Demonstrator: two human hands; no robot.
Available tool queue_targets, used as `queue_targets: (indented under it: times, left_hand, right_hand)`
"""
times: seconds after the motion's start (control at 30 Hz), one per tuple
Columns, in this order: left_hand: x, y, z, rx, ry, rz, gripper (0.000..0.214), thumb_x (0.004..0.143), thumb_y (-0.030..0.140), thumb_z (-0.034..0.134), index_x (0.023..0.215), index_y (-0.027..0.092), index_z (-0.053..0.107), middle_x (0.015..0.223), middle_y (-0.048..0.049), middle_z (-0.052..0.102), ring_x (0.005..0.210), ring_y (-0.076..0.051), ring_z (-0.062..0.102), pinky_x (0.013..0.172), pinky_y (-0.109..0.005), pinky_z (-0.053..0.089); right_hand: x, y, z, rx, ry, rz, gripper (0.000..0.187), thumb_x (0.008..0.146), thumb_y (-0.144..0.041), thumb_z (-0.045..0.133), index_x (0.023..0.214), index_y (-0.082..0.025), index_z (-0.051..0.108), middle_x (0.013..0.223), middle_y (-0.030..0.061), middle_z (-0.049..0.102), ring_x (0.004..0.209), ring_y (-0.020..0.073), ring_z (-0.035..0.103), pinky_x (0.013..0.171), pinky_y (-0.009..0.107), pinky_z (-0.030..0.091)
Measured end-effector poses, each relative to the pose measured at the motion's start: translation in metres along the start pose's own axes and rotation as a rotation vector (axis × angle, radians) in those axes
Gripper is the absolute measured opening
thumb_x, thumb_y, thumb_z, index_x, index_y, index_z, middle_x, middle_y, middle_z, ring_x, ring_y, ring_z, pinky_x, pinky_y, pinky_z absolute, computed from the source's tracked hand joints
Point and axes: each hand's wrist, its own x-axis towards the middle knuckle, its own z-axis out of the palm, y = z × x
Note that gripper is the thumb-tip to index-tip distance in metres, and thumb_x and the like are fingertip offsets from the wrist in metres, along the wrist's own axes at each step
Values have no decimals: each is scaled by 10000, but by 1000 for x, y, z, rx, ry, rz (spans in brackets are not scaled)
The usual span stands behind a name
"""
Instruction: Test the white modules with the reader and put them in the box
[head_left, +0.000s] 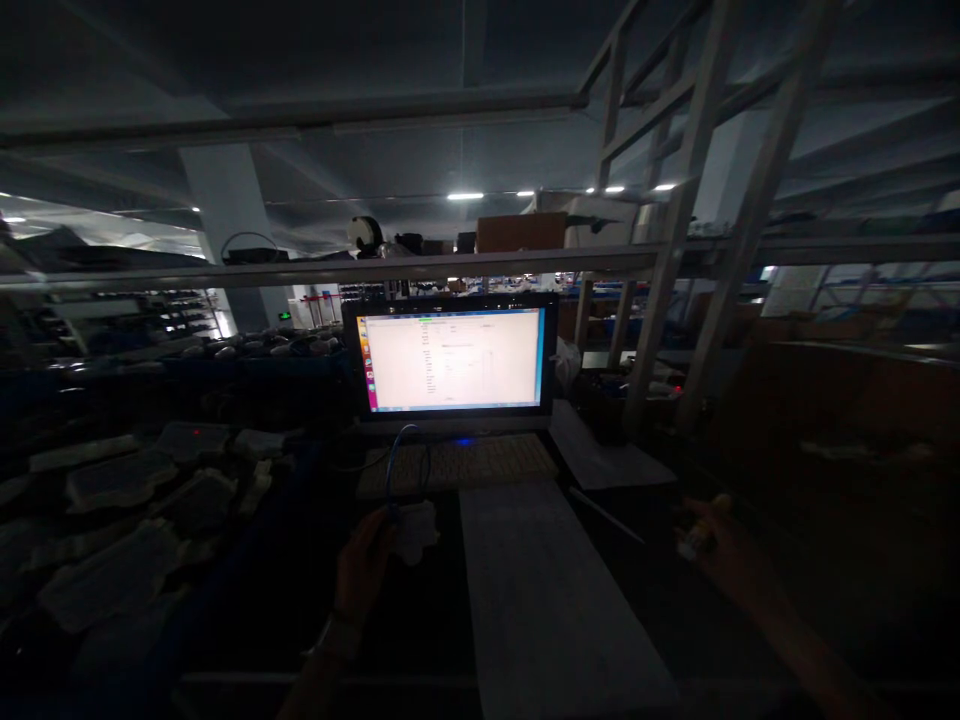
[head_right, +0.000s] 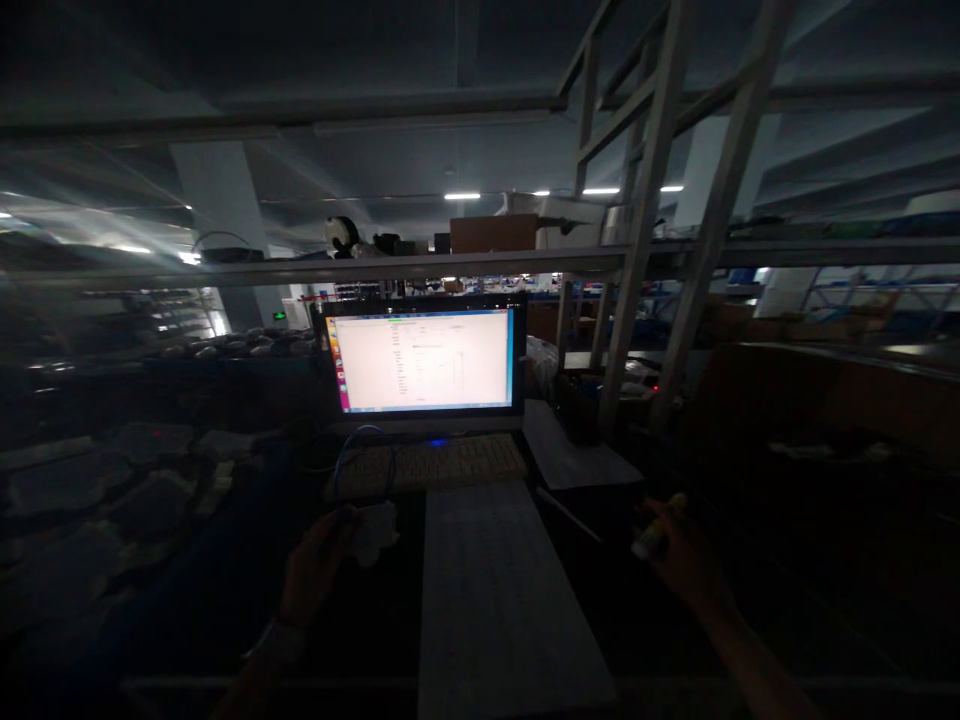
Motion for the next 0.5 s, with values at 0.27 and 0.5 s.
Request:
queue_targets:
  times: [0.27, 0.5]
  left_hand:
    - [1, 6, 1, -13, -9, -14, 480, 809, 607, 497, 995, 200, 671, 1028, -88, 711, 953, -235, 674, 855, -366, 554]
    - [1, 8, 0, -1, -25, -46, 455, 825, 583, 485, 1014, 214, 674, 1049, -78, 705, 955, -228, 670, 854, -362, 551]
  right_hand:
    - [-1, 3, 1, -6, 2, 1, 442, 742, -486, 516, 1058, -184, 582, 1062, 141, 679, 970, 327, 648, 821, 465, 525]
    - [-1, 9, 4, -7, -30, 32, 464, 725, -487, 522, 1066, -177, 579, 1075, 157, 675, 972, 323, 648, 826, 467, 518]
